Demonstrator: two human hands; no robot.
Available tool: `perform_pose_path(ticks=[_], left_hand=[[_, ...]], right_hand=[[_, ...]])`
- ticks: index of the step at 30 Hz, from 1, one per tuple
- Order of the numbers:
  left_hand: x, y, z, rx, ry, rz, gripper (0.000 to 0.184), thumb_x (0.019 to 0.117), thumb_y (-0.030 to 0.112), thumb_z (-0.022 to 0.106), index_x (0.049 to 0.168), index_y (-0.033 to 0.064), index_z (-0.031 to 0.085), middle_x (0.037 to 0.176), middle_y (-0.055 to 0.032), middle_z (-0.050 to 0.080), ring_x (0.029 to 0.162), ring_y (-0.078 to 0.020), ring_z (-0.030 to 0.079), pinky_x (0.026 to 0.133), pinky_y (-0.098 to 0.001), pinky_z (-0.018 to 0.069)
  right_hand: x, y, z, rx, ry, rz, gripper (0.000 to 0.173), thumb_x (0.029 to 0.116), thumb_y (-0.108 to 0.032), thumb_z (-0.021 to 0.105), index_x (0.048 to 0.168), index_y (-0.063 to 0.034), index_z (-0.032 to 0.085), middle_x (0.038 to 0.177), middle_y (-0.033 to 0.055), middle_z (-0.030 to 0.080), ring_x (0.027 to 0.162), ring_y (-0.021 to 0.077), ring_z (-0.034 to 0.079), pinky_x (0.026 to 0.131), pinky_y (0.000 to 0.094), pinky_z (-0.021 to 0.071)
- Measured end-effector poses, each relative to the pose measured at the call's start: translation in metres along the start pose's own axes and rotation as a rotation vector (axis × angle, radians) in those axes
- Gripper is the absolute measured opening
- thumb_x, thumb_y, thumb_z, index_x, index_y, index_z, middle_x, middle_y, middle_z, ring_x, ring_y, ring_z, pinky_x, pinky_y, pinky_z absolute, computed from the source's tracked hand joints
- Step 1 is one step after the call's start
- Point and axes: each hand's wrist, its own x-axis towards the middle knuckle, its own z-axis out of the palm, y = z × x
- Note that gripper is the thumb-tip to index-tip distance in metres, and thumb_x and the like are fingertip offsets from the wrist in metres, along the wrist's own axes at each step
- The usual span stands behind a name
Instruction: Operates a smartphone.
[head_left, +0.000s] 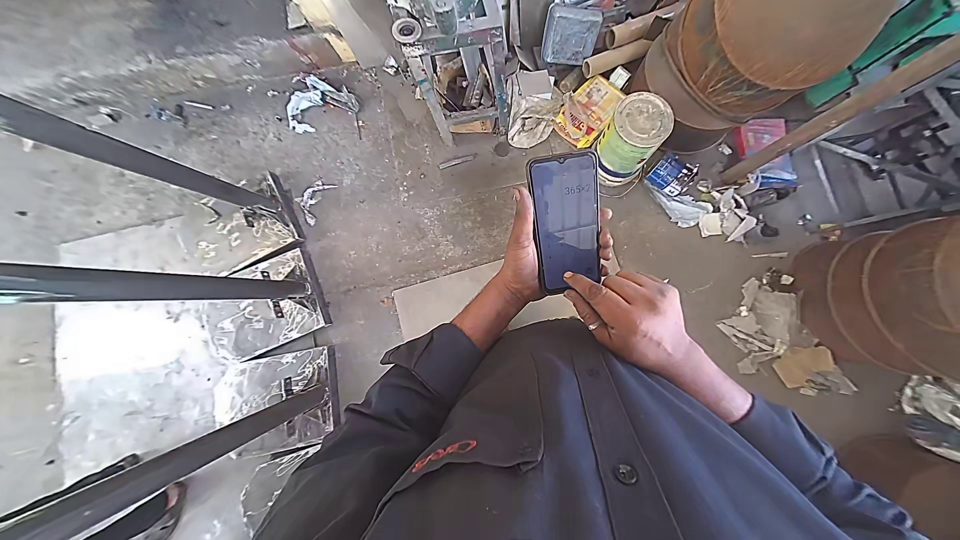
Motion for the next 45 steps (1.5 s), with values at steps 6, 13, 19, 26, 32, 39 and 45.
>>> perform_pose_path(ticks=[6, 13, 19, 26, 32, 39, 45], left_hand=[[0.000, -0.005, -0.001, 0.010, 0.013, -0.015, 0.106, 0.0810, 0.097, 0.019, 0.138, 0.0164, 0.056, 0.111, -0.0169, 0.068, 0.093, -0.0304, 0.070, 0.078, -0.0506, 0.0601], [0.005, -0.009, 0.006, -0.004, 0.061, -0.016, 0.105, 0.0821, 0.096, 0.019, 0.138, 0.0151, 0.056, 0.116, -0.0172, 0.068, 0.096, -0.0297, 0.070, 0.081, -0.0462, 0.0605], [0.004, -0.010, 0.010, 0.045, 0.047, -0.022, 0.103, 0.0842, 0.094, 0.017, 0.138, 0.0156, 0.058, 0.109, -0.0178, 0.069, 0.089, -0.0288, 0.071, 0.074, -0.0457, 0.0611], [0.012, -0.011, 0.009, 0.022, 0.046, 0.006, 0.103, 0.0843, 0.094, 0.016, 0.137, 0.0142, 0.056, 0.116, -0.0194, 0.068, 0.094, -0.0317, 0.071, 0.080, -0.0477, 0.0606], [0.013, -0.010, 0.009, 0.090, 0.060, 0.008, 0.100, 0.0866, 0.092, 0.016, 0.136, 0.0140, 0.056, 0.114, -0.0190, 0.069, 0.095, -0.0311, 0.071, 0.080, -0.0472, 0.0604], [0.012, -0.006, 0.007, 0.147, 0.038, -0.002, 0.101, 0.0859, 0.092, 0.021, 0.137, 0.0138, 0.057, 0.113, -0.0196, 0.070, 0.093, -0.0300, 0.072, 0.077, -0.0460, 0.0615], [0.015, -0.003, 0.005, 0.070, 0.033, -0.046, 0.107, 0.0819, 0.096, 0.018, 0.138, 0.0136, 0.057, 0.107, -0.0176, 0.069, 0.089, -0.0291, 0.070, 0.077, -0.0470, 0.0606]], right_hand=[[-0.006, 0.000, -0.002, 0.021, -0.032, 0.002, 0.029, 0.1060, -0.030, 0.057, 0.115, -0.0099, 0.076, 0.064, 0.0048, 0.061, 0.056, 0.0200, 0.059, 0.051, 0.0336, 0.0452], [-0.003, -0.001, -0.003, 0.021, -0.082, 0.024, 0.039, 0.1082, -0.034, 0.050, 0.139, -0.0149, 0.065, 0.062, 0.0031, 0.056, 0.052, 0.0203, 0.055, 0.046, 0.0341, 0.0402], [-0.002, -0.001, -0.004, -0.001, -0.146, 0.059, 0.046, 0.1063, -0.035, 0.052, 0.147, -0.0139, 0.058, 0.059, 0.0024, 0.053, 0.046, 0.0212, 0.052, 0.042, 0.0356, 0.0373], [0.000, 0.002, -0.003, -0.006, -0.171, 0.056, 0.046, 0.1062, -0.035, 0.052, 0.147, -0.0143, 0.058, 0.060, 0.0025, 0.056, 0.049, 0.0218, 0.054, 0.043, 0.0362, 0.0390], [0.004, 0.002, -0.002, -0.031, -0.161, 0.076, 0.049, 0.1058, -0.035, 0.052, 0.149, -0.0141, 0.055, 0.059, 0.0016, 0.053, 0.045, 0.0212, 0.050, 0.040, 0.0356, 0.0353], [0.008, 0.003, -0.001, -0.015, -0.118, 0.080, 0.046, 0.1061, -0.034, 0.052, 0.147, -0.0124, 0.058, 0.060, 0.0027, 0.057, 0.046, 0.0212, 0.053, 0.041, 0.0358, 0.0379], [0.005, 0.006, -0.003, 0.038, -0.030, 0.024, 0.034, 0.1064, -0.028, 0.053, 0.129, -0.0094, 0.071, 0.061, 0.0035, 0.057, 0.049, 0.0195, 0.054, 0.044, 0.0335, 0.0392]])
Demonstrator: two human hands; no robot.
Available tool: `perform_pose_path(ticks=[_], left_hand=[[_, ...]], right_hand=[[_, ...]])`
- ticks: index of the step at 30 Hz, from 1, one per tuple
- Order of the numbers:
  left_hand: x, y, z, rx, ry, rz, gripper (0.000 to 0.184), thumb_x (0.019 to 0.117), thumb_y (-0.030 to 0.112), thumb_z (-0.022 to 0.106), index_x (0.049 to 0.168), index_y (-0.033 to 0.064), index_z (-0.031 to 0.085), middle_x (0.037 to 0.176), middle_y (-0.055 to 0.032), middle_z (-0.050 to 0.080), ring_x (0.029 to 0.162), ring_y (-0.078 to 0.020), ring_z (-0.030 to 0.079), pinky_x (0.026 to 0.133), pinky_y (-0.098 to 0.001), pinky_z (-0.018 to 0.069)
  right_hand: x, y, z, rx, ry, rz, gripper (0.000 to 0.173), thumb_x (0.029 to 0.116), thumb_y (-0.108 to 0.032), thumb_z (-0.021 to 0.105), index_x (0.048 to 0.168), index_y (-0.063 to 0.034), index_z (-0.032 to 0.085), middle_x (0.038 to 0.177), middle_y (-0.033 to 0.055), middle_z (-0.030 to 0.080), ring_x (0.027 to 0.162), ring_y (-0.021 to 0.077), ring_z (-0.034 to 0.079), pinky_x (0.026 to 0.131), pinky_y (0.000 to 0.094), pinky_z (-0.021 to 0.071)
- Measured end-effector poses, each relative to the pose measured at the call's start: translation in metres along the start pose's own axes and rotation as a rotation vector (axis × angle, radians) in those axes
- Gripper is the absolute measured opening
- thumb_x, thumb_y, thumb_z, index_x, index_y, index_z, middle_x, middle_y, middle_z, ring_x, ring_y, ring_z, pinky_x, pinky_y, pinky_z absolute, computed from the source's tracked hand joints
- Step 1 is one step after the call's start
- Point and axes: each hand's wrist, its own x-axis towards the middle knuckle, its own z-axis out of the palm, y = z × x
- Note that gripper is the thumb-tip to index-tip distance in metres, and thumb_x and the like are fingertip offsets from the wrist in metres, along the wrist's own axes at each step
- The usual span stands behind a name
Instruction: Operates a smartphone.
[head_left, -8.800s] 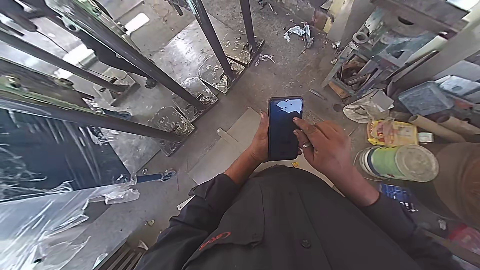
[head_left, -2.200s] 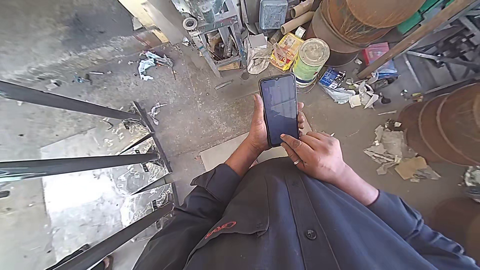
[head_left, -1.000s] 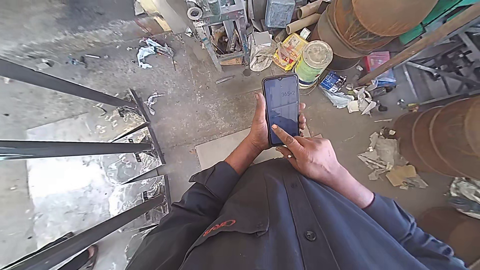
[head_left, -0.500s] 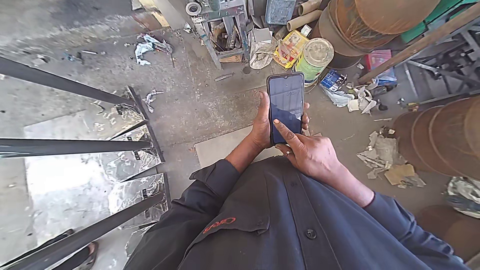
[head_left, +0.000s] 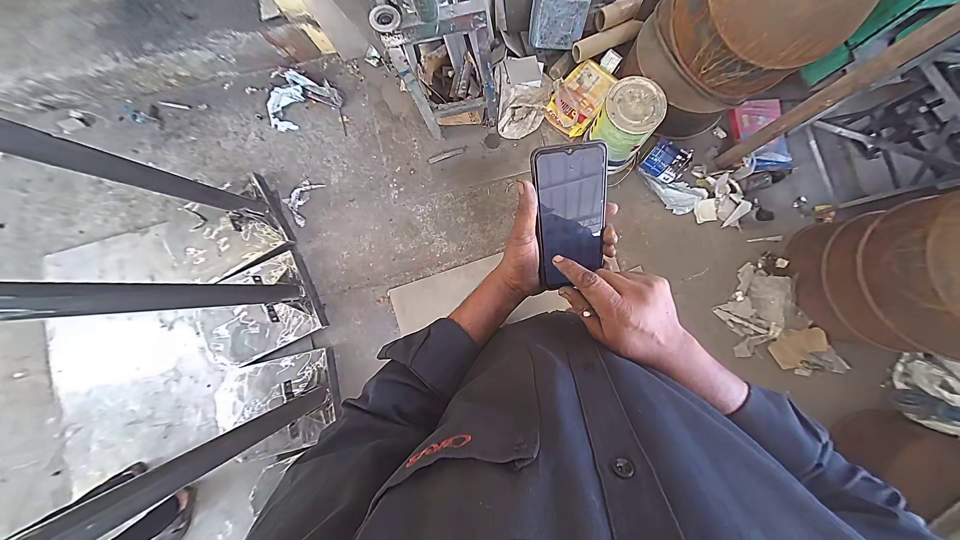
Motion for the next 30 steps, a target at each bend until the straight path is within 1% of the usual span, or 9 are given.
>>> perform_pose_path(ticks=[3, 6, 8, 12, 17, 19, 24, 28, 30], left_hand=[[0.000, 0.001, -0.002, -0.031, -0.022, -0.002, 0.109, 0.0812, 0.097, 0.018, 0.139, 0.0126, 0.056, 0.108, -0.0179, 0.068, 0.091, -0.0306, 0.070, 0.078, -0.0501, 0.0604], [0.003, -0.001, -0.008, -0.091, -0.071, 0.016, 0.107, 0.0836, 0.094, 0.023, 0.141, 0.0102, 0.054, 0.112, -0.0210, 0.068, 0.096, -0.0351, 0.070, 0.085, -0.0545, 0.0591], [0.003, 0.000, -0.007, -0.108, -0.062, 0.013, 0.105, 0.0836, 0.094, 0.024, 0.140, 0.0110, 0.055, 0.112, -0.0207, 0.068, 0.096, -0.0352, 0.070, 0.085, -0.0546, 0.0592], [0.007, -0.001, -0.010, -0.116, -0.094, -0.004, 0.111, 0.0795, 0.097, 0.026, 0.141, 0.0087, 0.053, 0.112, -0.0204, 0.068, 0.098, -0.0357, 0.070, 0.088, -0.0548, 0.0583], [0.006, 0.000, -0.011, -0.110, -0.105, 0.013, 0.111, 0.0791, 0.097, 0.029, 0.141, 0.0082, 0.054, 0.112, -0.0210, 0.068, 0.099, -0.0359, 0.069, 0.087, -0.0545, 0.0583], [0.005, 0.001, -0.011, -0.099, -0.099, 0.019, 0.111, 0.0796, 0.097, 0.027, 0.141, 0.0083, 0.053, 0.112, -0.0211, 0.068, 0.099, -0.0360, 0.070, 0.087, -0.0547, 0.0585], [0.004, 0.001, -0.009, -0.096, -0.110, 0.031, 0.109, 0.0802, 0.096, 0.028, 0.140, 0.0081, 0.053, 0.117, -0.0213, 0.067, 0.100, -0.0362, 0.069, 0.088, -0.0541, 0.0587], [0.004, -0.002, -0.011, -0.116, -0.130, 0.008, 0.110, 0.0783, 0.097, 0.032, 0.140, 0.0083, 0.054, 0.115, -0.0195, 0.068, 0.100, -0.0345, 0.069, 0.090, -0.0535, 0.0579], [0.004, -0.001, -0.010, -0.120, -0.118, 0.004, 0.110, 0.0777, 0.097, 0.033, 0.139, 0.0086, 0.056, 0.114, -0.0184, 0.068, 0.099, -0.0331, 0.070, 0.089, -0.0528, 0.0584]], right_hand=[[-0.005, 0.001, -0.001, -0.002, 0.005, 0.016, 0.032, 0.1059, -0.026, 0.054, 0.124, -0.0085, 0.073, 0.061, 0.0041, 0.058, 0.050, 0.0196, 0.054, 0.045, 0.0334, 0.0405], [-0.009, 0.001, -0.002, -0.012, 0.025, 0.047, 0.030, 0.1049, -0.025, 0.056, 0.119, -0.0078, 0.076, 0.063, 0.0045, 0.060, 0.051, 0.0186, 0.056, 0.046, 0.0327, 0.0418], [-0.010, 0.000, -0.001, -0.025, 0.024, 0.066, 0.029, 0.1043, -0.024, 0.056, 0.117, -0.0078, 0.076, 0.062, 0.0044, 0.061, 0.050, 0.0182, 0.056, 0.045, 0.0329, 0.0414], [-0.011, -0.002, -0.003, -0.038, 0.000, 0.058, 0.030, 0.1046, -0.024, 0.055, 0.120, -0.0079, 0.076, 0.060, 0.0039, 0.058, 0.049, 0.0187, 0.054, 0.044, 0.0330, 0.0399], [-0.012, -0.004, -0.004, -0.048, 0.001, 0.056, 0.030, 0.1038, -0.023, 0.055, 0.118, -0.0077, 0.076, 0.059, 0.0035, 0.057, 0.048, 0.0182, 0.052, 0.044, 0.0327, 0.0386], [-0.012, -0.004, -0.004, -0.037, 0.003, 0.055, 0.029, 0.1039, -0.024, 0.056, 0.119, -0.0071, 0.076, 0.060, 0.0037, 0.057, 0.048, 0.0183, 0.052, 0.044, 0.0328, 0.0388], [-0.009, -0.005, -0.003, -0.031, -0.028, 0.001, 0.032, 0.1051, -0.029, 0.058, 0.125, -0.0082, 0.073, 0.062, 0.0043, 0.060, 0.051, 0.0198, 0.056, 0.046, 0.0336, 0.0418], [-0.006, -0.007, -0.002, -0.032, -0.036, -0.048, 0.032, 0.1047, -0.028, 0.058, 0.127, -0.0089, 0.072, 0.059, 0.0032, 0.054, 0.049, 0.0194, 0.052, 0.045, 0.0329, 0.0389], [-0.005, -0.008, -0.001, -0.030, -0.037, -0.076, 0.031, 0.1052, -0.028, 0.058, 0.125, -0.0085, 0.073, 0.060, 0.0037, 0.054, 0.050, 0.0200, 0.052, 0.046, 0.0329, 0.0390]])
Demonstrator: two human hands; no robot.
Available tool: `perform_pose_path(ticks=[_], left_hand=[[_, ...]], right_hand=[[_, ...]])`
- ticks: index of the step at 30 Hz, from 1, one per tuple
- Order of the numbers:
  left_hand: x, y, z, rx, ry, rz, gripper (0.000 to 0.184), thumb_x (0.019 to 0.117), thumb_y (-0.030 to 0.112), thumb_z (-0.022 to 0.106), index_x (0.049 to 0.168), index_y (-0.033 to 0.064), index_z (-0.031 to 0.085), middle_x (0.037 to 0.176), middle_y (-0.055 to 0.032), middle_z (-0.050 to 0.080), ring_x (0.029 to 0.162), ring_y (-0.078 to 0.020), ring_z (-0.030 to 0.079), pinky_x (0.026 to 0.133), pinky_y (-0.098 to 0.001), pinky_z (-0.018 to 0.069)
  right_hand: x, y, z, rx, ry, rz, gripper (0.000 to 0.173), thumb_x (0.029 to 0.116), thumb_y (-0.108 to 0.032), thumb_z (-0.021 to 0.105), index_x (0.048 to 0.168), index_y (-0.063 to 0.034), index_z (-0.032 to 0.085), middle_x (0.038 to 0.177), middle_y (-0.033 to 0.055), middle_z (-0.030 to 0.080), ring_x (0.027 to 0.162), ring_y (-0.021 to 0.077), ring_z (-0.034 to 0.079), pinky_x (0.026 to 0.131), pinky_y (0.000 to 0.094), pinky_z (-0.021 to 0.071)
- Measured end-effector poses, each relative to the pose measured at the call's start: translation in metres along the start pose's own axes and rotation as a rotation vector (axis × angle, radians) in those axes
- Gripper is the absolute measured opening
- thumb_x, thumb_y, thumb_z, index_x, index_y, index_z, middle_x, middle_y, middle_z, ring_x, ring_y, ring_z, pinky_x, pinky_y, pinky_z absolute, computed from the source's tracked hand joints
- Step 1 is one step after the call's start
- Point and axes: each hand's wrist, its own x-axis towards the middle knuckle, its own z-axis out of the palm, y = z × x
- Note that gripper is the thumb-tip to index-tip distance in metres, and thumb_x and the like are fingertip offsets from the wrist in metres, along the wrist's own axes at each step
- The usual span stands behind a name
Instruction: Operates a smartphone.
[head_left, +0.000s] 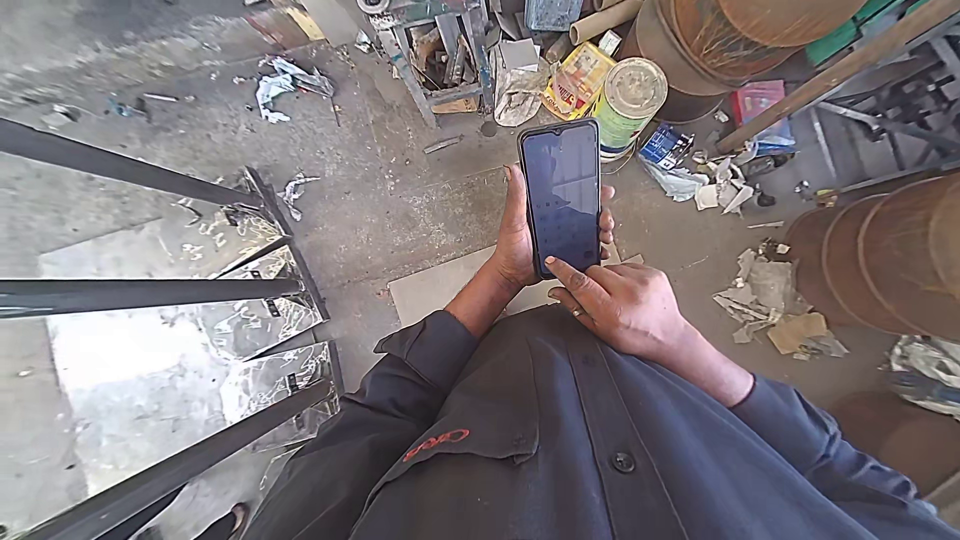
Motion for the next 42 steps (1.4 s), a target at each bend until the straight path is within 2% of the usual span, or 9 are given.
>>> perform_pose_path(ticks=[14, 20, 25, 28, 32, 37, 42], left_hand=[[-0.0002, 0.0000, -0.0017, 0.019, -0.013, 0.007, 0.110, 0.0786, 0.097, 0.031, 0.140, 0.0081, 0.053, 0.115, -0.0208, 0.067, 0.099, -0.0357, 0.069, 0.088, -0.0534, 0.0584], [0.0010, -0.0016, 0.0009, 0.064, 0.012, 0.018, 0.110, 0.0814, 0.096, 0.024, 0.139, 0.0071, 0.053, 0.114, -0.0208, 0.068, 0.098, -0.0345, 0.070, 0.087, -0.0525, 0.0590], [0.0012, -0.0024, -0.0017, 0.073, -0.006, 0.024, 0.109, 0.0824, 0.095, 0.024, 0.140, 0.0068, 0.053, 0.115, -0.0219, 0.068, 0.098, -0.0352, 0.070, 0.087, -0.0525, 0.0590], [0.0010, -0.0025, -0.0024, 0.087, 0.001, 0.043, 0.107, 0.0834, 0.094, 0.023, 0.140, 0.0075, 0.052, 0.119, -0.0211, 0.067, 0.100, -0.0340, 0.069, 0.089, -0.0506, 0.0582], [0.0008, -0.0028, -0.0018, 0.092, 0.016, 0.054, 0.105, 0.0850, 0.093, 0.022, 0.141, 0.0080, 0.050, 0.121, -0.0219, 0.065, 0.101, -0.0340, 0.068, 0.090, -0.0501, 0.0574], [0.0012, -0.0014, -0.0037, 0.085, 0.009, 0.040, 0.105, 0.0841, 0.093, 0.025, 0.141, 0.0089, 0.051, 0.122, -0.0209, 0.066, 0.102, -0.0332, 0.069, 0.091, -0.0497, 0.0577], [0.0019, -0.0006, -0.0082, 0.044, 0.001, 0.042, 0.104, 0.0830, 0.094, 0.029, 0.141, 0.0099, 0.052, 0.123, -0.0216, 0.066, 0.103, -0.0351, 0.068, 0.090, -0.0522, 0.0570]], right_hand=[[-0.0008, -0.0002, 0.0012, -0.038, -0.022, 0.055, 0.032, 0.1056, -0.025, 0.055, 0.128, -0.0087, 0.071, 0.060, 0.0039, 0.056, 0.049, 0.0203, 0.053, 0.044, 0.0335, 0.0395], [0.0018, -0.0001, 0.0017, -0.015, -0.050, 0.078, 0.038, 0.1058, -0.024, 0.052, 0.139, -0.0108, 0.065, 0.059, 0.0033, 0.054, 0.046, 0.0201, 0.051, 0.042, 0.0339, 0.0377], [0.0014, -0.0005, 0.0021, -0.024, -0.082, 0.108, 0.040, 0.1040, -0.020, 0.051, 0.141, -0.0119, 0.064, 0.059, 0.0031, 0.054, 0.046, 0.0207, 0.051, 0.041, 0.0347, 0.0362], [0.0004, -0.0010, 0.0007, -0.021, -0.033, 0.145, 0.040, 0.1043, -0.019, 0.051, 0.141, -0.0091, 0.063, 0.062, 0.0043, 0.057, 0.046, 0.0214, 0.052, 0.041, 0.0353, 0.0374], [0.0022, -0.0014, -0.0001, -0.057, -0.076, 0.217, 0.042, 0.1055, -0.022, 0.050, 0.144, -0.0090, 0.060, 0.064, 0.0051, 0.061, 0.046, 0.0231, 0.054, 0.040, 0.0373, 0.0382], [-0.0006, 0.0003, 0.0000, -0.032, -0.024, 0.187, 0.038, 0.1041, -0.020, 0.051, 0.137, -0.0074, 0.066, 0.065, 0.0056, 0.062, 0.048, 0.0222, 0.056, 0.041, 0.0362, 0.0396], [-0.0008, 0.0006, -0.0001, -0.015, -0.071, 0.190, 0.036, 0.1039, -0.020, 0.051, 0.134, -0.0077, 0.067, 0.066, 0.0062, 0.063, 0.050, 0.0230, 0.058, 0.042, 0.0368, 0.0412]])
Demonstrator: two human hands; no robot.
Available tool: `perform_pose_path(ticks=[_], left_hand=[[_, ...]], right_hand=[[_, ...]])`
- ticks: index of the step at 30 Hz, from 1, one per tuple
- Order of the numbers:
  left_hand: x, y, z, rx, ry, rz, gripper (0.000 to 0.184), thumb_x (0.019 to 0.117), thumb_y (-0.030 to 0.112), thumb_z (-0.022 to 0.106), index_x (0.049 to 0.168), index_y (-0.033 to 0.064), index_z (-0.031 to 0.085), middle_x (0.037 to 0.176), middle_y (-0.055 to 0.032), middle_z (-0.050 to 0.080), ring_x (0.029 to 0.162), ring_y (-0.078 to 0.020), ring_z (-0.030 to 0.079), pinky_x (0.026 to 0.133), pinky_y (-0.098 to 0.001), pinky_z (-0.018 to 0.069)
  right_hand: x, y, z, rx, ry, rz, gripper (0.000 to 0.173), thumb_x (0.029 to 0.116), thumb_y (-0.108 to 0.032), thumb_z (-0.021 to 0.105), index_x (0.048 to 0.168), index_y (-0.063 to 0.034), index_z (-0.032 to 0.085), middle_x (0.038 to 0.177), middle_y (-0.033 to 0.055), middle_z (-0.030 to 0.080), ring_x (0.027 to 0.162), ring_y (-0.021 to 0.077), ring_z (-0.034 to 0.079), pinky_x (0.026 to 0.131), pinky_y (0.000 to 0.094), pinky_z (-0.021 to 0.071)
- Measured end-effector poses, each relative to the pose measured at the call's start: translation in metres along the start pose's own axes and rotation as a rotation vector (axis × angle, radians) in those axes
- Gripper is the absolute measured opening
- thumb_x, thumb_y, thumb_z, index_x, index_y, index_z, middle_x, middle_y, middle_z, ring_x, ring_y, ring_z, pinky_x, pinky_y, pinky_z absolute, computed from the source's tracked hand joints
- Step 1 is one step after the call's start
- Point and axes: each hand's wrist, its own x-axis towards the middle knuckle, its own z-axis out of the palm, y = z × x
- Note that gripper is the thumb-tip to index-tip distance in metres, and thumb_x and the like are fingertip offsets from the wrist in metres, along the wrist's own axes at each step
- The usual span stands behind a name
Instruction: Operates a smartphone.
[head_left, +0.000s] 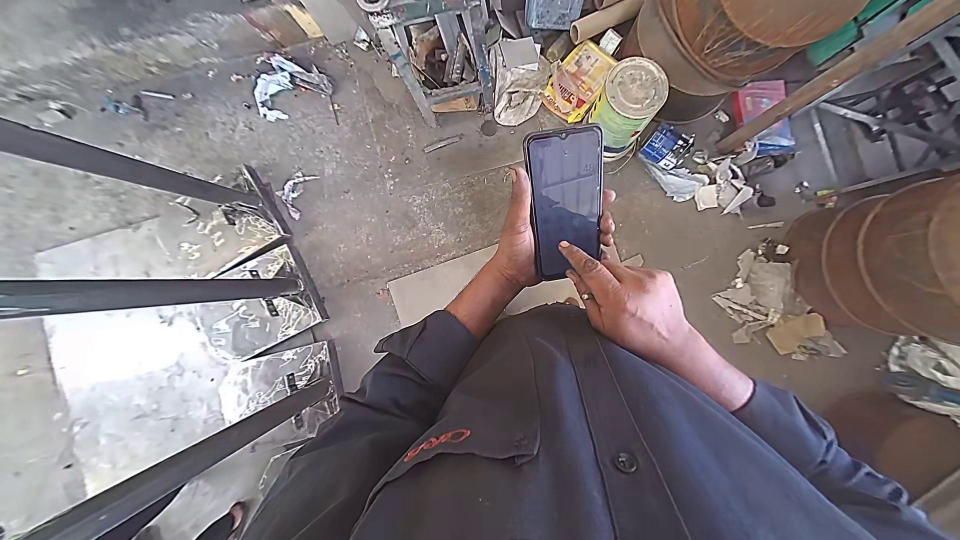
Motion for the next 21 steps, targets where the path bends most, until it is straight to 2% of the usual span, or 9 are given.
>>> perform_pose_path(ticks=[6, 9, 12, 17, 21], left_hand=[[-0.0007, 0.0024, 0.0011, 0.024, 0.030, 0.039, 0.101, 0.0855, 0.092, 0.026, 0.140, 0.0106, 0.050, 0.124, -0.0208, 0.065, 0.105, -0.0340, 0.068, 0.092, -0.0508, 0.0566], [-0.0038, 0.0031, 0.0015, 0.037, 0.076, 0.086, 0.091, 0.0891, 0.087, 0.033, 0.142, 0.0148, 0.050, 0.128, -0.0189, 0.065, 0.112, -0.0328, 0.067, 0.097, -0.0508, 0.0558], [-0.0049, 0.0030, 0.0009, 0.052, 0.112, 0.102, 0.090, 0.0904, 0.086, 0.031, 0.144, 0.0160, 0.048, 0.130, -0.0186, 0.065, 0.117, -0.0335, 0.066, 0.098, -0.0512, 0.0555], [-0.0020, 0.0019, 0.0003, 0.053, 0.047, 0.056, 0.099, 0.0870, 0.090, 0.028, 0.142, 0.0099, 0.049, 0.124, -0.0198, 0.065, 0.109, -0.0325, 0.067, 0.096, -0.0508, 0.0553], [-0.0017, 0.0017, 0.0029, 0.058, 0.042, 0.058, 0.096, 0.0884, 0.088, 0.028, 0.142, 0.0112, 0.049, 0.125, -0.0201, 0.065, 0.109, -0.0325, 0.067, 0.096, -0.0500, 0.0559]], right_hand=[[-0.0021, 0.0031, -0.0037, -0.024, 0.106, 0.070, 0.037, 0.1055, -0.019, 0.049, 0.134, -0.0041, 0.067, 0.071, 0.0079, 0.067, 0.051, 0.0218, 0.059, 0.043, 0.0361, 0.0423], [-0.0033, 0.0048, -0.0070, -0.032, 0.141, 0.135, 0.037, 0.1050, -0.017, 0.049, 0.134, -0.0020, 0.066, 0.072, 0.0093, 0.068, 0.053, 0.0223, 0.061, 0.044, 0.0368, 0.0439], [-0.0047, 0.0054, -0.0079, -0.032, 0.138, 0.156, 0.037, 0.1055, -0.016, 0.049, 0.135, -0.0024, 0.065, 0.075, 0.0097, 0.070, 0.055, 0.0225, 0.063, 0.045, 0.0372, 0.0450], [-0.0022, 0.0048, -0.0063, -0.038, 0.113, 0.131, 0.037, 0.1045, -0.016, 0.049, 0.135, -0.0032, 0.066, 0.075, 0.0091, 0.069, 0.055, 0.0222, 0.062, 0.045, 0.0368, 0.0447], [-0.0012, 0.0063, -0.0039, -0.050, 0.090, 0.136, 0.039, 0.1047, -0.018, 0.048, 0.136, -0.0035, 0.065, 0.074, 0.0090, 0.069, 0.053, 0.0227, 0.061, 0.043, 0.0371, 0.0439]])
